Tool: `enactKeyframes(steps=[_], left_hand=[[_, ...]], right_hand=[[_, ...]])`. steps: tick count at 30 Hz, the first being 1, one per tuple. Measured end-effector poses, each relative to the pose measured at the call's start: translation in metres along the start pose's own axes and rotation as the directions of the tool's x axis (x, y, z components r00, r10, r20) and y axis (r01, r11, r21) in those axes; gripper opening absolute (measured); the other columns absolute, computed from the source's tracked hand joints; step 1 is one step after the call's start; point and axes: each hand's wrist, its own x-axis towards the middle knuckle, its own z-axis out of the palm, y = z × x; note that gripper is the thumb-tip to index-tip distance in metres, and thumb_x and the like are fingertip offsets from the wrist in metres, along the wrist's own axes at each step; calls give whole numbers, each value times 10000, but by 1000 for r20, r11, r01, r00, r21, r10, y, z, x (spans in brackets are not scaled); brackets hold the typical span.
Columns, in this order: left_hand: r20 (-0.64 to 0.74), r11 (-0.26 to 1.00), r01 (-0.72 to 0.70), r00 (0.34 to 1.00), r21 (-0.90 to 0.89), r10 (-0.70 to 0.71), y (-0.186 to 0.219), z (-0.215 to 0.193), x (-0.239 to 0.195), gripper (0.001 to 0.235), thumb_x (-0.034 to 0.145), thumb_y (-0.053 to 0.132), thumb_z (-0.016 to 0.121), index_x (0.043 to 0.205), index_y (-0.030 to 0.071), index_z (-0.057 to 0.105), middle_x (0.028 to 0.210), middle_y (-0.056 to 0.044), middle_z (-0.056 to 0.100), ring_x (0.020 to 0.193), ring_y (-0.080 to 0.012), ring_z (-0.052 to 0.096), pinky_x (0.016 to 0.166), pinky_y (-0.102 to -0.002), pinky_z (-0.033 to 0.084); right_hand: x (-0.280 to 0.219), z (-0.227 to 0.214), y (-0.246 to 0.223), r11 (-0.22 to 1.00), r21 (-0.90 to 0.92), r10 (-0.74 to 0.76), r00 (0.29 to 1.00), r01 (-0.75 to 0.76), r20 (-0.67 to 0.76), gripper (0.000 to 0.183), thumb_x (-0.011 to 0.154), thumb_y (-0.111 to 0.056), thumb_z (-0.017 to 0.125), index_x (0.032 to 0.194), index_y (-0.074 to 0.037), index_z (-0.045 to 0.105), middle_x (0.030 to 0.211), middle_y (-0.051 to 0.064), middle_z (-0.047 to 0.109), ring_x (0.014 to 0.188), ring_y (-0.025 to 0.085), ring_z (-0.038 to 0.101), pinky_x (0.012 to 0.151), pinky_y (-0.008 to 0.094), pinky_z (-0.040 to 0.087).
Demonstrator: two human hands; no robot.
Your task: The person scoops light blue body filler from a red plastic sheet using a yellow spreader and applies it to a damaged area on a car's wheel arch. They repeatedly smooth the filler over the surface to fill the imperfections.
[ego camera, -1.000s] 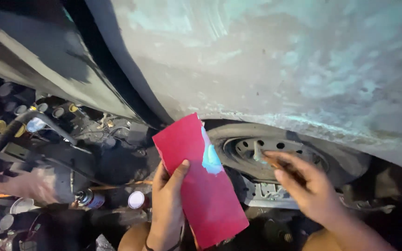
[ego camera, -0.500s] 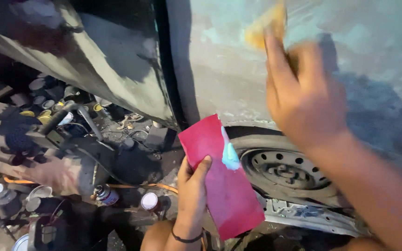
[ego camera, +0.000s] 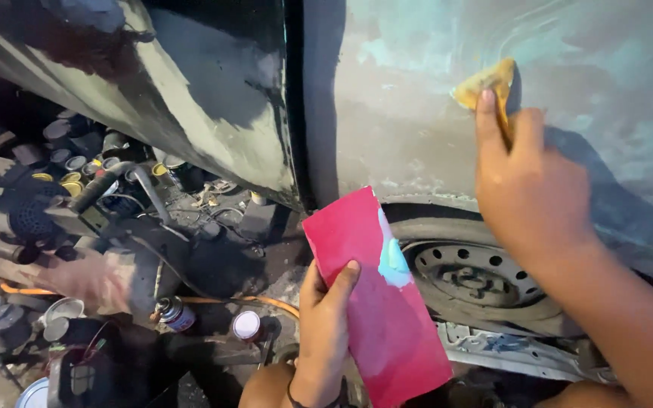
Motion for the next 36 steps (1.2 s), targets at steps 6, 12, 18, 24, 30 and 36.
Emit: enactKeyframes(steps=[6, 12, 18, 24, 30, 36], left_hand=[[38, 989, -122, 991, -78, 125, -12, -21, 4, 390, 834, 125, 758, 1203, 13, 702, 1029, -123, 758, 881, -211, 679, 796, -348, 547], [289, 848, -428, 893, 313, 345, -18, -12, -1, 431, 908, 348, 686, 1188, 22, 714, 992, -50, 765, 894, -129, 677, 749, -323, 588], [399, 875, -271, 912, 402, 99, -43, 4, 15, 334, 884, 231, 733, 1154, 35, 709, 1011, -40, 708, 921, -140, 614, 810, -295, 502], [478, 697, -430, 867, 574, 142, -60, 36, 15, 332, 908, 284, 682, 1150, 71, 763, 968, 12, 768, 872, -101, 658, 778, -293, 544], [465, 550, -505, 856, 665, 225, -91, 58, 20, 253, 946, 327, 658, 974, 84, 725, 705, 25, 629, 664, -80, 511, 576, -282, 442], [506, 461, -595, 803, 658, 313, -107, 77, 22, 217, 980, 289, 613, 953, 87, 686, 664, 11, 546, 604, -116, 469, 552, -304, 410]], right_hand=[[-53, -43, 16, 444, 782, 49, 883, -438, 466, 436, 1072, -107, 500, 1476, -135, 661, 1133, 99, 702, 838, 356, 647, 636, 470, 485], [-104, -15, 29, 452, 730, -216, 731, -513, 647, 401, 931, -251, 609, 1303, -345, 726, 856, -73, 814, 590, 190, 669, 586, 344, 474], [-125, 12, 49, 499, 689, -279, 656, -525, 701, 287, 799, -515, 692, 1064, -501, 802, 793, -166, 850, 598, 101, 764, 555, 312, 480], [-147, 22, 46, 492, 758, -271, 753, -428, 600, 423, 879, -324, 613, 1288, -394, 696, 1233, -60, 756, 976, 244, 752, 697, 464, 600], [-170, 33, 24, 576, 789, -244, 876, -214, 415, 656, 698, -76, 640, 1311, -306, 691, 985, -6, 674, 744, 274, 689, 550, 430, 565], [-174, 37, 16, 682, 726, -264, 899, -81, 348, 604, 686, -47, 666, 1256, -246, 661, 868, -41, 586, 759, 185, 645, 479, 337, 497]])
